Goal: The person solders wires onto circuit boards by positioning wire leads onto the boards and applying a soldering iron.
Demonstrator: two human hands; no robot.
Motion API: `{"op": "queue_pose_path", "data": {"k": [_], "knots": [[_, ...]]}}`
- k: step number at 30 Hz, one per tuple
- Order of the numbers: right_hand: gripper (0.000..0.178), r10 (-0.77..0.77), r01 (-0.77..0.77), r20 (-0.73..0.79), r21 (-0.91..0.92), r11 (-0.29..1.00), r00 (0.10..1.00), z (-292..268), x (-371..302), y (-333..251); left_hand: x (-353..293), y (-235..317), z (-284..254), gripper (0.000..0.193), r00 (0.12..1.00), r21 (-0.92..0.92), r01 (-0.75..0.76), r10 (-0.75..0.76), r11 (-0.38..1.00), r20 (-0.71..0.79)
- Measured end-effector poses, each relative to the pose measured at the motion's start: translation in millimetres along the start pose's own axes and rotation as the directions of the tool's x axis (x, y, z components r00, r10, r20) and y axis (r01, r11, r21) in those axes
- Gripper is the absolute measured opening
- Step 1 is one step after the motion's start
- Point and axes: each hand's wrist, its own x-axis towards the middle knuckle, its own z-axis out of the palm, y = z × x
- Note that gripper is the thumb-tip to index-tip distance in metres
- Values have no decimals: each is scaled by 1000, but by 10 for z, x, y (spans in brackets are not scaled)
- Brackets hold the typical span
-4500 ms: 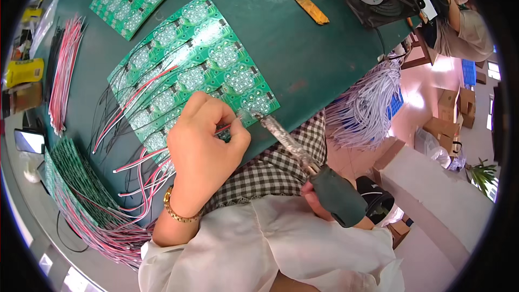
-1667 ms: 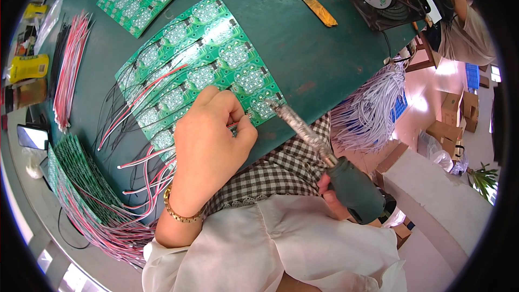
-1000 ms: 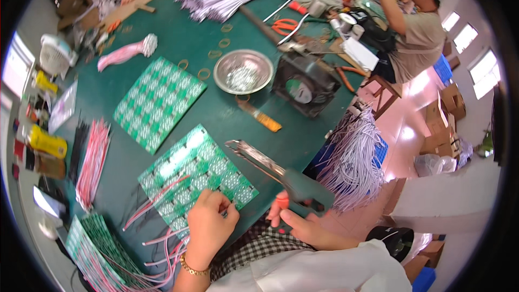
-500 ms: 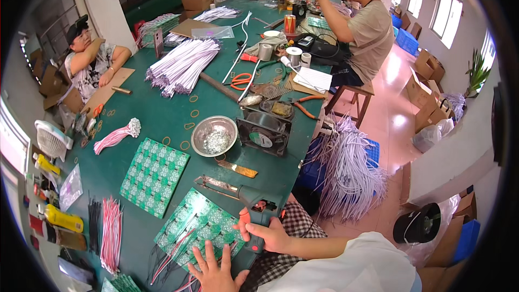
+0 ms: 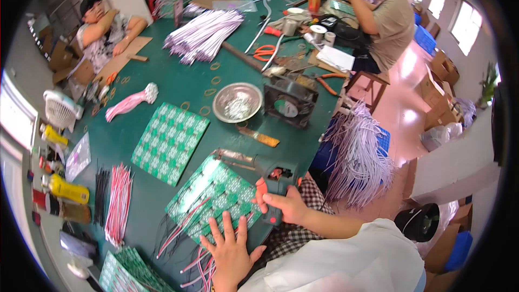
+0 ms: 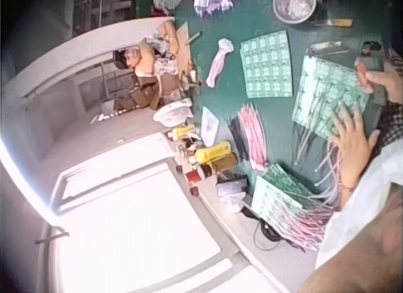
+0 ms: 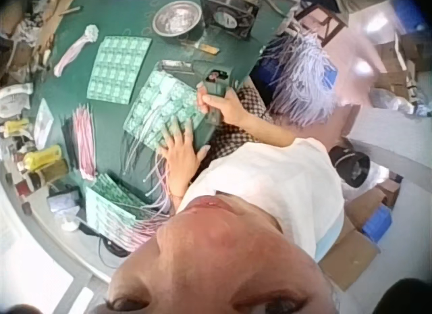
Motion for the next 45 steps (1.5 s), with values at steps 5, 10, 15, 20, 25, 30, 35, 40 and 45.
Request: {"op": "queue_pose_path", "data": {"k": [5, 10, 15, 20, 25, 30, 35, 40, 45], "knots": [[31, -74, 74, 1, 28, 997, 997, 11, 13, -1, -16, -146, 200, 82, 997, -64, -66, 68, 996, 31], [31, -78, 78, -2, -51, 996, 997, 73, -50, 16, -100, -154, 220, 80, 999, -56, -37, 36, 998, -15], [32, -67, 68, 14, -65, 996, 998, 103, -105, -15, -161, -132, 118, 77, 999, -92, -32, 31, 995, -14], [32, -66, 65, -13, -89, 994, 998, 116, -105, -12, -119, -142, 217, 79, 1000, -109, -27, 27, 994, -4], [34, -83, 81, -12, -105, 991, 997, 135, -32, -30, -84, -166, 190, 80, 999, -122, -35, 33, 992, -19], [35, -93, 92, -1, -122, 988, 996, 124, -25, -17, -81, -175, 210, 81, 999, -151, -31, 28, 988, -22], [34, -85, 84, -1, -119, 989, 996, 148, -61, -24, -112, -161, 227, 81, 999, -148, -26, 23, 989, -24], [35, -86, 87, 10, -118, 989, 996, 107, -70, -15, -118, -143, 216, 81, 999, -144, -30, 26, 989, -24], [35, -67, 68, 18, -105, 992, 998, 99, -79, -12, -117, -137, 212, 81, 999, -140, -26, 23, 990, -24]]}}
